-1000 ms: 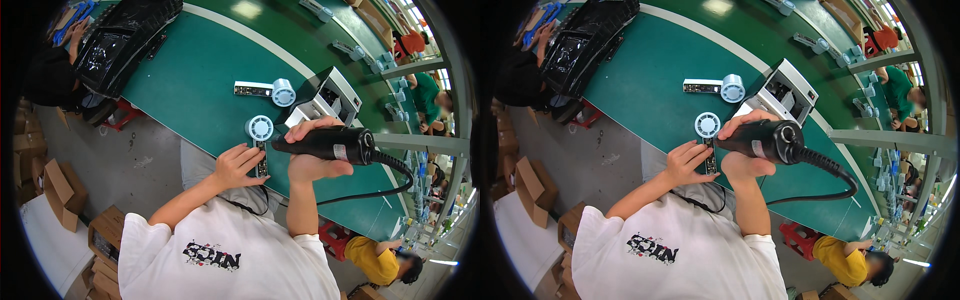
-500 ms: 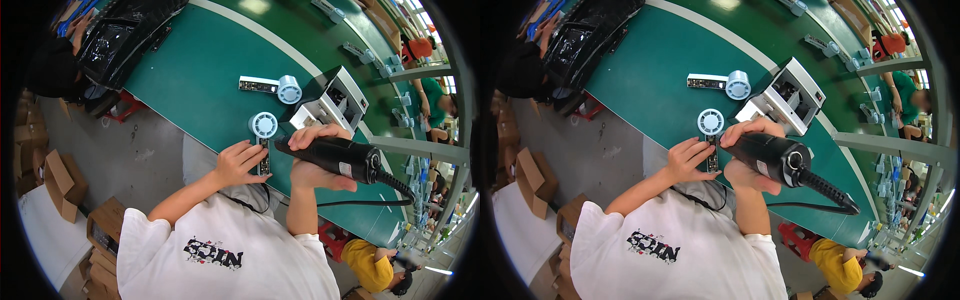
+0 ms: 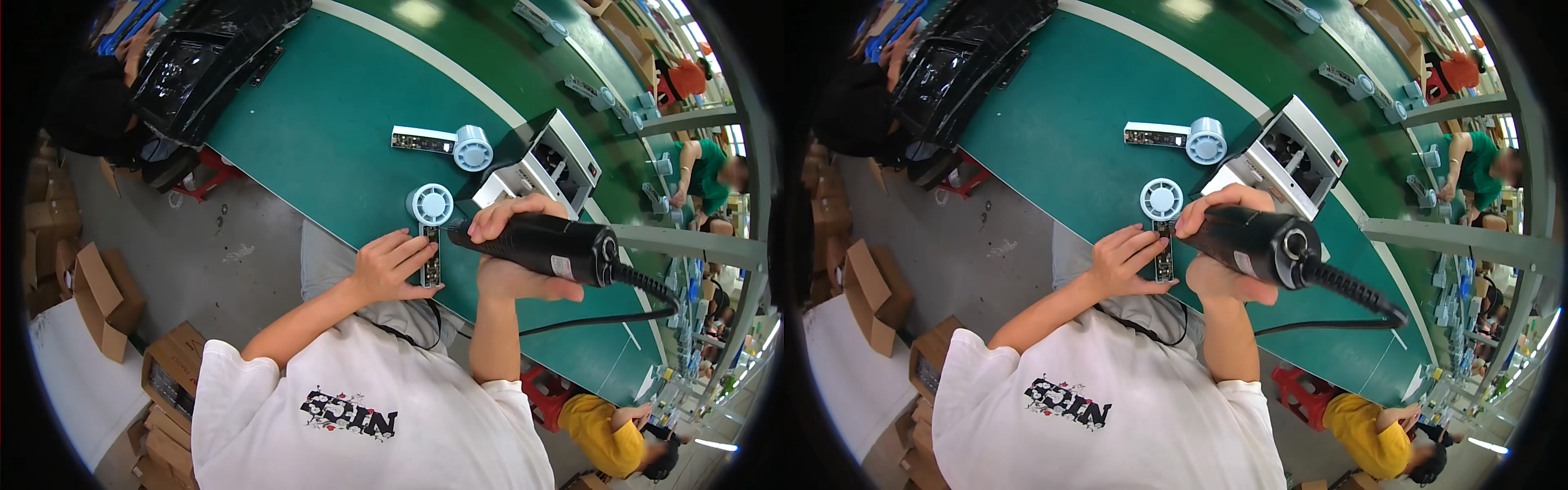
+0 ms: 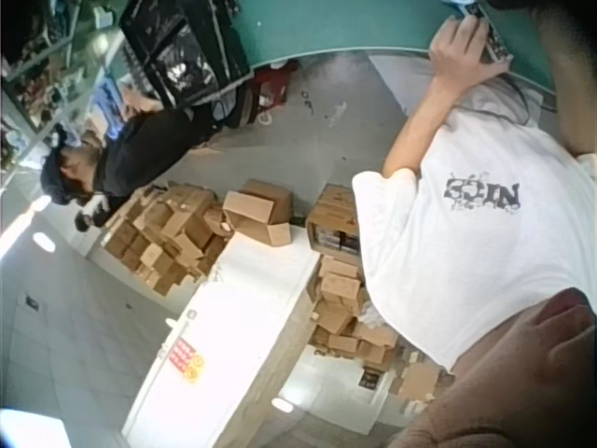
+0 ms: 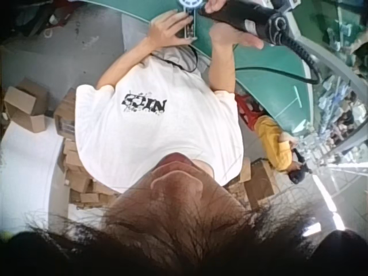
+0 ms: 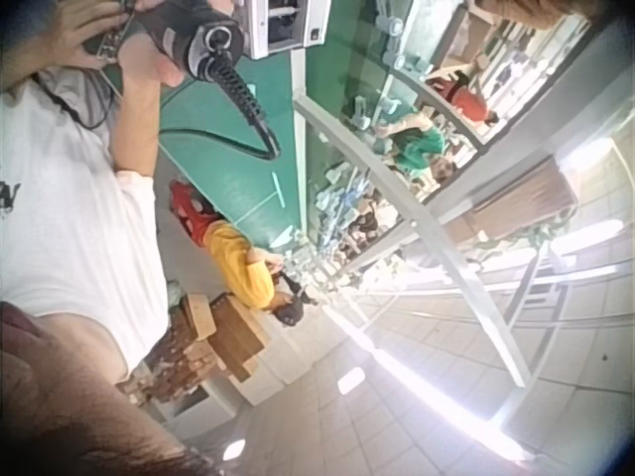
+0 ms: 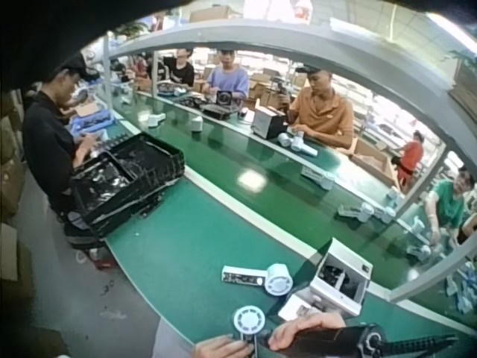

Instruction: Assembling small handheld fans on an electronics production line using an electric screwdriver.

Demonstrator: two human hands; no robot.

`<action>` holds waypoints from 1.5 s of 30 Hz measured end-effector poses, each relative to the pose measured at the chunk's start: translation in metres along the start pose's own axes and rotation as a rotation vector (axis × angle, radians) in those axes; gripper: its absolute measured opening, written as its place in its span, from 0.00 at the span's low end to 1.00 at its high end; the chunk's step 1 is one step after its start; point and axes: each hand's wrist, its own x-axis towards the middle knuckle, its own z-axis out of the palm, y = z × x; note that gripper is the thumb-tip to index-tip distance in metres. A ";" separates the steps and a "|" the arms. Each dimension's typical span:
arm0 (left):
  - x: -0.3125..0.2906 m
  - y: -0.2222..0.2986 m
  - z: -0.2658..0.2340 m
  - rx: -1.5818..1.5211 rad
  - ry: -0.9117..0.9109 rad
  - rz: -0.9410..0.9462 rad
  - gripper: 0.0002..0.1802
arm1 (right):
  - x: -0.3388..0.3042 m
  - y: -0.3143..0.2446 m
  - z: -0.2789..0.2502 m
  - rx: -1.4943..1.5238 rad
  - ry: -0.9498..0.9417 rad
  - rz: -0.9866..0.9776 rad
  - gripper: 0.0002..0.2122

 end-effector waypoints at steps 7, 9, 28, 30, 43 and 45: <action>-0.002 0.001 -0.001 0.013 -0.011 0.004 0.31 | 0.000 0.000 0.000 0.023 -0.020 -0.046 0.52; -0.002 0.001 -0.001 0.020 -0.010 0.009 0.31 | 0.001 0.000 0.002 0.042 -0.013 -0.062 0.52; 0.011 0.022 0.005 -0.094 -0.066 -0.073 0.28 | 0.054 -0.064 -0.050 -0.042 0.288 -0.085 0.48; 0.014 0.025 0.011 -0.105 -0.051 -0.103 0.27 | 0.058 -0.061 -0.053 -0.074 0.325 -0.096 0.47; 0.013 0.026 0.015 -0.124 -0.065 -0.163 0.28 | 0.012 -0.054 -0.046 0.118 0.187 0.030 0.49; 0.012 0.025 0.015 -0.124 -0.076 -0.179 0.29 | -0.016 -0.054 -0.052 0.186 0.116 -0.054 0.49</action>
